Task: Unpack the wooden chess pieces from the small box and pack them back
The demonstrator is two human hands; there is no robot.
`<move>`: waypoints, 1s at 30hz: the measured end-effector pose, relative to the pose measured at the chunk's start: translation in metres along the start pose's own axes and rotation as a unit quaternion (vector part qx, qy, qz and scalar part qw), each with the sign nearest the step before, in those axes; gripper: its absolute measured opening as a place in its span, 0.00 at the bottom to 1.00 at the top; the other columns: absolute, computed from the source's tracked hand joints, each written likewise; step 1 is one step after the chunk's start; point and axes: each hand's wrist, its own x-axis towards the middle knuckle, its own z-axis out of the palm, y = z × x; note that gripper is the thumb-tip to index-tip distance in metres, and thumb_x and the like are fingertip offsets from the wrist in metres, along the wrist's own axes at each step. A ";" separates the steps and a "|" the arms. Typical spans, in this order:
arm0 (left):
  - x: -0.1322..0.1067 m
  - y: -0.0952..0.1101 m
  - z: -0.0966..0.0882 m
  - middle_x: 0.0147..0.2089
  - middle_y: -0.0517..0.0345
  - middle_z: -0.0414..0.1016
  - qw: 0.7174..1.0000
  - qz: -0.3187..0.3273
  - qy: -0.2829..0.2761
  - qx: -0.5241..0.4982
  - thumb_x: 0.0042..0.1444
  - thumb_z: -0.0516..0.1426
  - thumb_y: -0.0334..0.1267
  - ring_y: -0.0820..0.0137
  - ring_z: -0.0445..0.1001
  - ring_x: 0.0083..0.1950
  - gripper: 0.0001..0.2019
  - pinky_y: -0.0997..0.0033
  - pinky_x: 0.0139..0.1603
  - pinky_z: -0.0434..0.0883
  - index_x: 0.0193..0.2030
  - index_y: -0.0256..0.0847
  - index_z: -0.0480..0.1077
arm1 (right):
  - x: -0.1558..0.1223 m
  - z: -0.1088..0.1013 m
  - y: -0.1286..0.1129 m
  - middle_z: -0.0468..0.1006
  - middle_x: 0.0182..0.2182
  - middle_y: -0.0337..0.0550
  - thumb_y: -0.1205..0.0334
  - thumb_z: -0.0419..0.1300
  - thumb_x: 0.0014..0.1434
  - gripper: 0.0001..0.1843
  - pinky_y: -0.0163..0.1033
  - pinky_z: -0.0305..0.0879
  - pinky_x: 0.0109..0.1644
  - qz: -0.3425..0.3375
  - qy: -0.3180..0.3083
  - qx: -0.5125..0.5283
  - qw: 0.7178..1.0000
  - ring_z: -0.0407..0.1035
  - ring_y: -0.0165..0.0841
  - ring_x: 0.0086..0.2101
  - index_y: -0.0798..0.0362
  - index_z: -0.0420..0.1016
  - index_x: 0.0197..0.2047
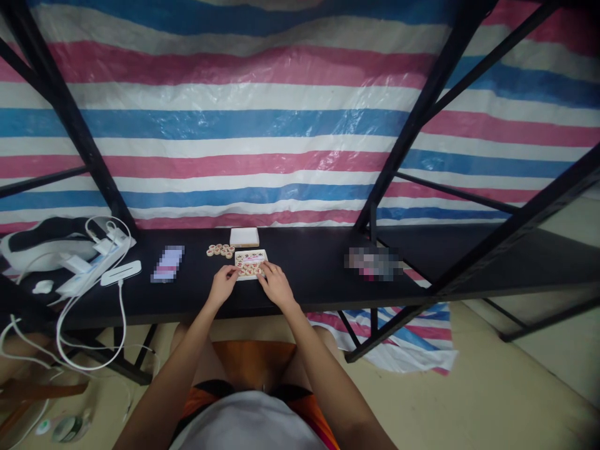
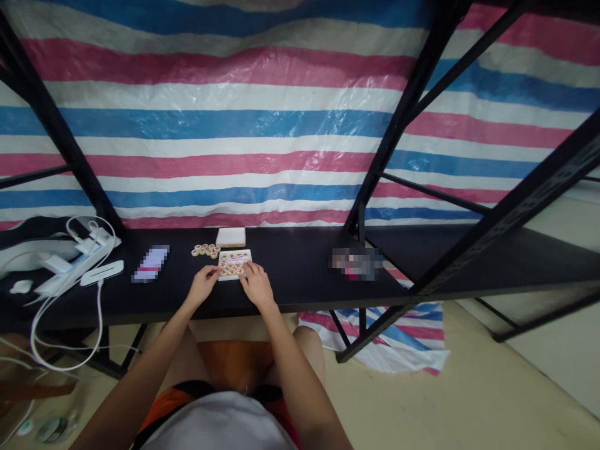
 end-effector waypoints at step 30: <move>-0.003 0.001 0.001 0.49 0.50 0.70 0.996 0.047 -0.042 0.060 0.55 0.51 0.34 0.64 0.71 0.50 0.12 0.66 0.44 0.71 0.41 0.41 0.75 | -0.004 -0.006 -0.001 0.71 0.42 0.48 0.61 0.51 0.62 0.10 0.44 0.64 0.50 0.032 0.056 0.028 0.998 0.64 0.39 0.43 0.52 0.71 0.42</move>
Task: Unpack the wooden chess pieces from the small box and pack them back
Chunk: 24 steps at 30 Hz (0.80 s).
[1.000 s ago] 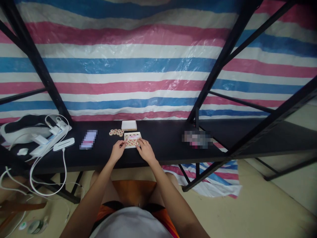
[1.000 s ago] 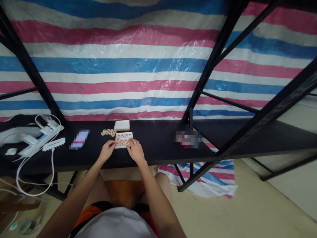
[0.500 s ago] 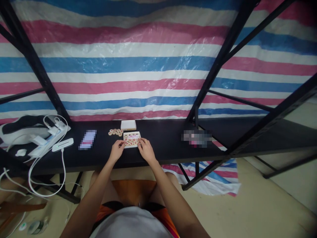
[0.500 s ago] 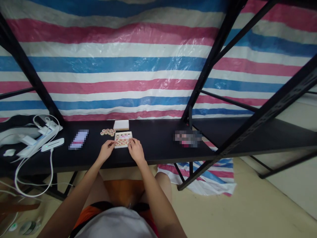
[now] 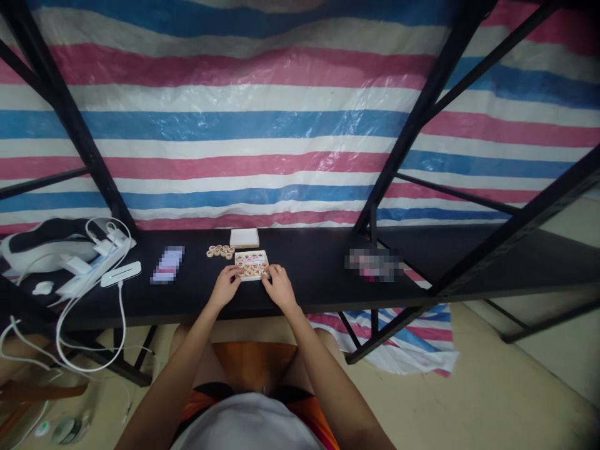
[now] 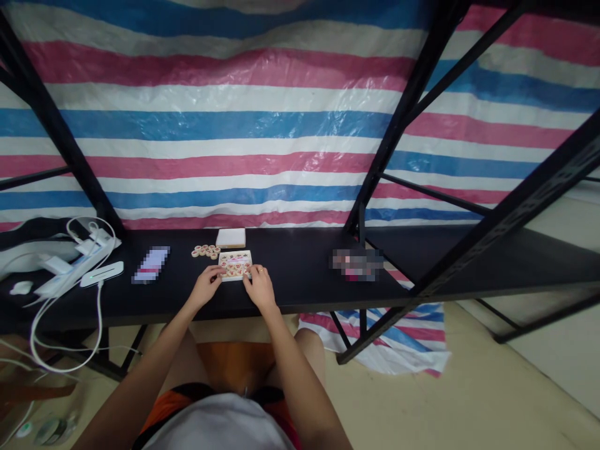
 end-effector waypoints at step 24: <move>-0.004 0.000 0.008 0.54 0.50 0.68 0.988 0.051 -0.006 0.143 0.61 0.49 0.38 0.62 0.66 0.55 0.15 0.56 0.58 0.64 0.52 0.41 0.70 | 0.001 0.005 0.001 0.70 0.54 0.50 0.60 0.53 0.62 0.19 0.47 0.59 0.60 -0.057 -0.049 0.008 0.997 0.60 0.40 0.54 0.54 0.71 0.55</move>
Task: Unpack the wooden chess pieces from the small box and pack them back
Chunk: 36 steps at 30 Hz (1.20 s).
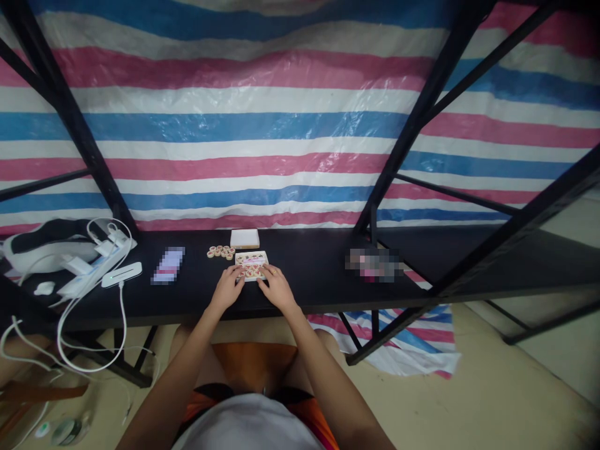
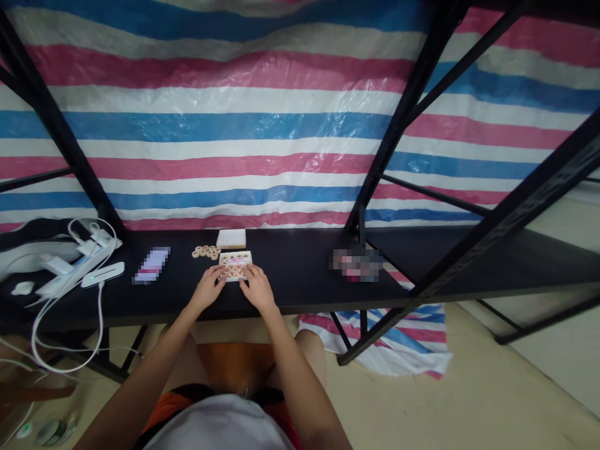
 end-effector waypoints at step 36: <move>-0.001 -0.004 0.002 0.56 0.50 0.66 1.000 -0.001 -0.003 0.027 0.62 0.49 0.38 0.62 0.67 0.55 0.15 0.56 0.57 0.66 0.50 0.45 0.73 | 0.000 -0.002 0.002 0.70 0.52 0.48 0.65 0.46 0.65 0.19 0.45 0.61 0.57 0.027 -0.002 0.028 0.999 0.62 0.37 0.52 0.49 0.71 0.55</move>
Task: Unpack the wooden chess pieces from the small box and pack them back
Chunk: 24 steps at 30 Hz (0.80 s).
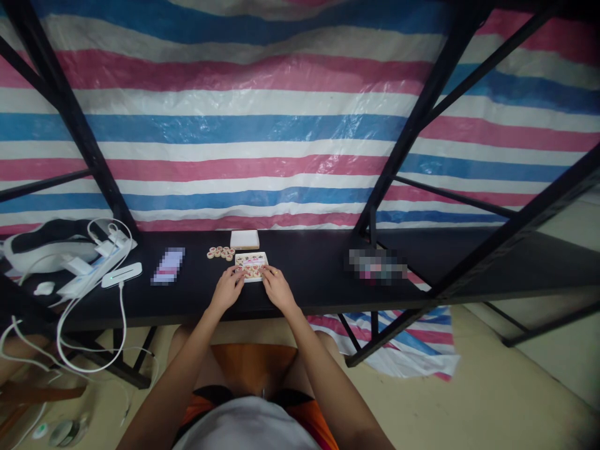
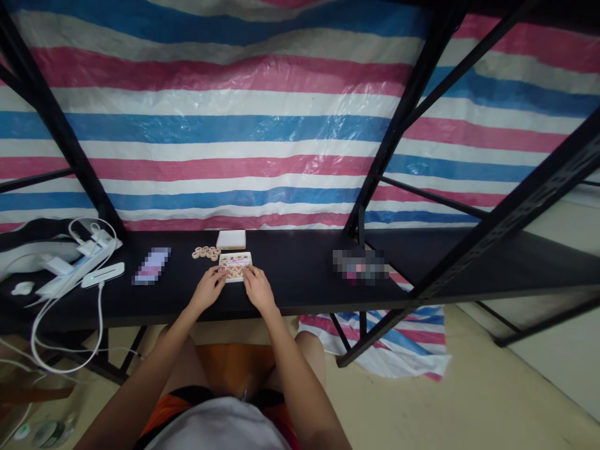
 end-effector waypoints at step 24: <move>-0.001 0.011 -0.007 0.56 0.51 0.66 0.999 0.011 -0.025 0.045 0.63 0.47 0.44 0.62 0.66 0.54 0.18 0.57 0.57 0.64 0.57 0.48 0.66 | -0.001 -0.002 -0.002 0.68 0.53 0.49 0.60 0.49 0.64 0.17 0.47 0.61 0.58 -0.011 -0.006 -0.009 1.000 0.62 0.39 0.52 0.49 0.72 0.53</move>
